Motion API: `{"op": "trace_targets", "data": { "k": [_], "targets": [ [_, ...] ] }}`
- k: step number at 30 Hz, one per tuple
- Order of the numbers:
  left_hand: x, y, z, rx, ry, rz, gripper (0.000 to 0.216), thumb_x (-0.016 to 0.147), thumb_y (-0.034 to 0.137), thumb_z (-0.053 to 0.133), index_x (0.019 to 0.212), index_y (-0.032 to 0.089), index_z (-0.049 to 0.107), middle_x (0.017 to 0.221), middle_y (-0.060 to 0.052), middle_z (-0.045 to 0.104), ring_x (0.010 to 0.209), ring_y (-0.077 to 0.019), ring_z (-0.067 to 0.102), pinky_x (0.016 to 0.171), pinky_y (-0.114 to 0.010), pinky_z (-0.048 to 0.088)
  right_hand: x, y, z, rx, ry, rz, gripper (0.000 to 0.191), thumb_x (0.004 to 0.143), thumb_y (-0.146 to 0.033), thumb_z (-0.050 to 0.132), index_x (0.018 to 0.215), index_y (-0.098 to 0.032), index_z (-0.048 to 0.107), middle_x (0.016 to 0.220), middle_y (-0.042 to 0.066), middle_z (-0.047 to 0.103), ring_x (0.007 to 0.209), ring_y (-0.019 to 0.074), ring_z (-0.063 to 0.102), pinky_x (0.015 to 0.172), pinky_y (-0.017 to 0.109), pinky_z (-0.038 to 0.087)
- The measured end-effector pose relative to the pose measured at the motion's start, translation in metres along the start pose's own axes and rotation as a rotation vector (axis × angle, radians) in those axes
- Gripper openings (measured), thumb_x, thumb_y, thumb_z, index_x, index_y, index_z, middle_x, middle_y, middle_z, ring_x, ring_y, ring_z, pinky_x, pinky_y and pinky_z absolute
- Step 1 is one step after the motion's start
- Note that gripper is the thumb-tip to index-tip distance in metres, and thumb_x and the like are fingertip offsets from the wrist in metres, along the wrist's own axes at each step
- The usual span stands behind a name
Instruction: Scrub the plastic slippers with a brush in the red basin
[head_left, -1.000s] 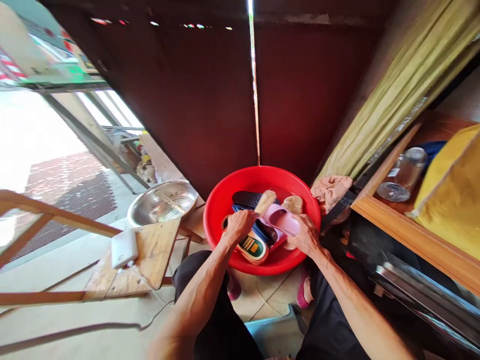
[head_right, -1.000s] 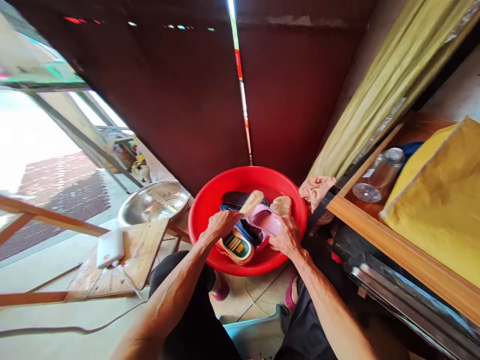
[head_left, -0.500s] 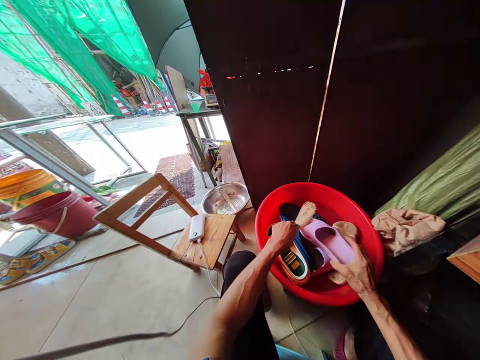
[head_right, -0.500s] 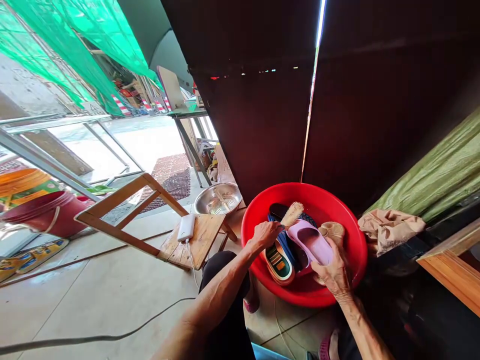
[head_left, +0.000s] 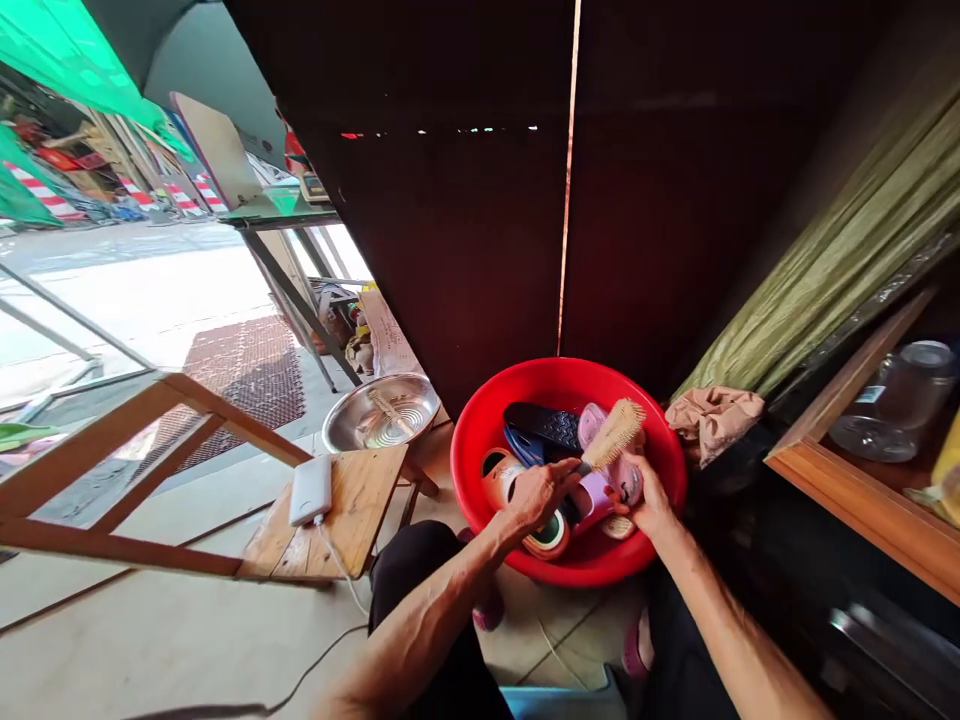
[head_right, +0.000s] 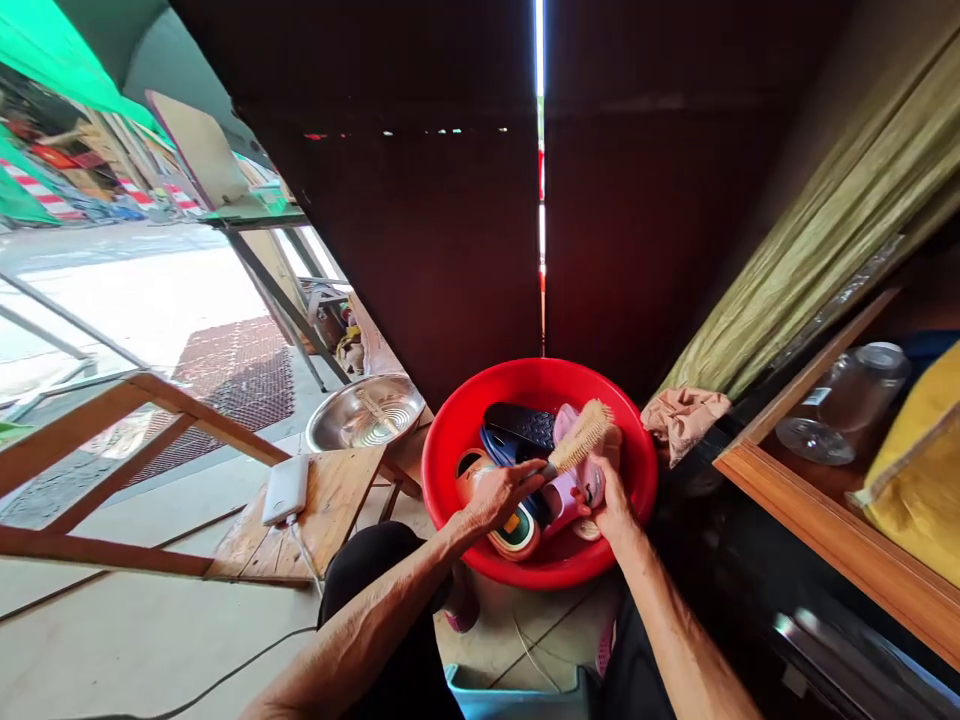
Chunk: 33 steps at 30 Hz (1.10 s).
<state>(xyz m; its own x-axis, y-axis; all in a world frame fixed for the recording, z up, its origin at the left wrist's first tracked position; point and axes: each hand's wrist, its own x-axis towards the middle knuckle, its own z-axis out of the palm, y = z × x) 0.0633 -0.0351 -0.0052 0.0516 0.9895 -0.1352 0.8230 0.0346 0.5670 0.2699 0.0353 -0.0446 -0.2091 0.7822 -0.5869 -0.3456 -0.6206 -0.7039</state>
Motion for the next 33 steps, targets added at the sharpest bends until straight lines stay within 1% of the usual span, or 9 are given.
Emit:
{"op": "trace_targets", "data": {
  "k": [5,8,13,16,19,24,27,30,33],
  "targets": [
    [0.032,-0.02,-0.015,0.154,0.131,-0.212,0.052,0.108,0.05,0.034,0.149,0.03,0.058,0.12,-0.01,0.078,0.115,-0.0289,0.072,0.091,-0.034,0.052,-0.006,-0.002,-0.002,-0.018,-0.175,0.143,0.037,0.087,-0.053,0.058,0.094,-0.017,0.063,0.062,0.005,0.066,0.039,0.0134,0.052,0.03,0.018,0.028],
    [0.034,-0.018,-0.016,0.162,0.159,-0.269,0.051,0.109,0.047,0.031,0.148,0.029,0.06,0.12,-0.011,0.078,0.115,-0.0286,0.072,0.091,-0.034,0.053,-0.012,-0.002,-0.003,0.004,-0.247,0.212,0.046,0.089,-0.06,0.051,0.095,-0.016,0.063,0.06,0.006,0.066,0.039,0.0143,0.05,0.03,0.019,0.028],
    [-0.001,0.001,0.021,0.056,0.031,-0.008,0.05,0.108,0.046,0.039,0.151,0.03,0.058,0.133,-0.007,0.074,0.12,-0.0231,0.07,0.098,-0.028,0.051,-0.014,-0.011,-0.011,0.133,-0.247,0.041,0.05,0.088,-0.066,0.048,0.093,-0.018,0.06,0.061,0.007,0.065,0.04,0.0132,0.049,0.031,0.018,0.026],
    [-0.012,0.002,0.04,0.047,-0.035,0.099,0.052,0.107,0.045,0.04,0.154,0.03,0.054,0.139,-0.007,0.07,0.121,-0.0221,0.069,0.099,-0.026,0.051,-0.014,-0.017,-0.02,0.173,-0.216,-0.005,0.05,0.086,-0.07,0.049,0.089,-0.021,0.057,0.061,0.006,0.064,0.039,0.0115,0.046,0.032,0.017,0.023],
    [0.0,-0.007,0.032,0.105,-0.003,0.014,0.053,0.108,0.046,0.036,0.157,0.029,0.051,0.138,-0.008,0.071,0.118,-0.0224,0.07,0.096,-0.027,0.051,-0.018,-0.018,-0.026,0.131,-0.265,0.018,0.051,0.087,-0.069,0.047,0.091,-0.019,0.058,0.061,0.007,0.066,0.038,0.0111,0.044,0.032,0.017,0.022],
    [0.018,-0.021,0.004,0.204,0.084,-0.195,0.054,0.11,0.046,0.028,0.155,0.029,0.051,0.115,-0.008,0.079,0.108,-0.0231,0.073,0.086,-0.028,0.05,-0.024,-0.012,-0.03,0.042,-0.368,0.028,0.051,0.087,-0.066,0.047,0.094,-0.018,0.061,0.061,0.009,0.068,0.038,0.0122,0.046,0.032,0.017,0.022],
    [0.003,-0.013,0.015,0.208,0.064,-0.127,0.052,0.11,0.045,0.032,0.155,0.029,0.052,0.12,-0.008,0.078,0.111,-0.0222,0.072,0.09,-0.026,0.05,-0.022,-0.01,-0.031,0.053,-0.345,0.008,0.052,0.087,-0.067,0.047,0.095,-0.017,0.061,0.061,0.009,0.068,0.038,0.0129,0.047,0.031,0.017,0.022],
    [-0.017,-0.002,0.037,0.158,-0.038,0.042,0.05,0.109,0.046,0.038,0.155,0.033,0.053,0.131,-0.006,0.074,0.118,-0.0216,0.07,0.094,-0.025,0.05,-0.019,-0.012,-0.035,0.102,-0.238,-0.017,0.051,0.087,-0.067,0.046,0.091,-0.018,0.059,0.06,0.008,0.066,0.038,0.0124,0.046,0.03,0.017,0.022],
    [-0.019,-0.002,0.045,0.129,-0.078,0.119,0.05,0.108,0.047,0.039,0.154,0.033,0.054,0.132,-0.007,0.074,0.117,-0.022,0.071,0.093,-0.024,0.051,-0.018,-0.016,-0.038,0.125,-0.186,-0.028,0.048,0.086,-0.066,0.046,0.087,-0.019,0.058,0.059,0.007,0.065,0.038,0.0116,0.045,0.03,0.017,0.022]
  ]
}}
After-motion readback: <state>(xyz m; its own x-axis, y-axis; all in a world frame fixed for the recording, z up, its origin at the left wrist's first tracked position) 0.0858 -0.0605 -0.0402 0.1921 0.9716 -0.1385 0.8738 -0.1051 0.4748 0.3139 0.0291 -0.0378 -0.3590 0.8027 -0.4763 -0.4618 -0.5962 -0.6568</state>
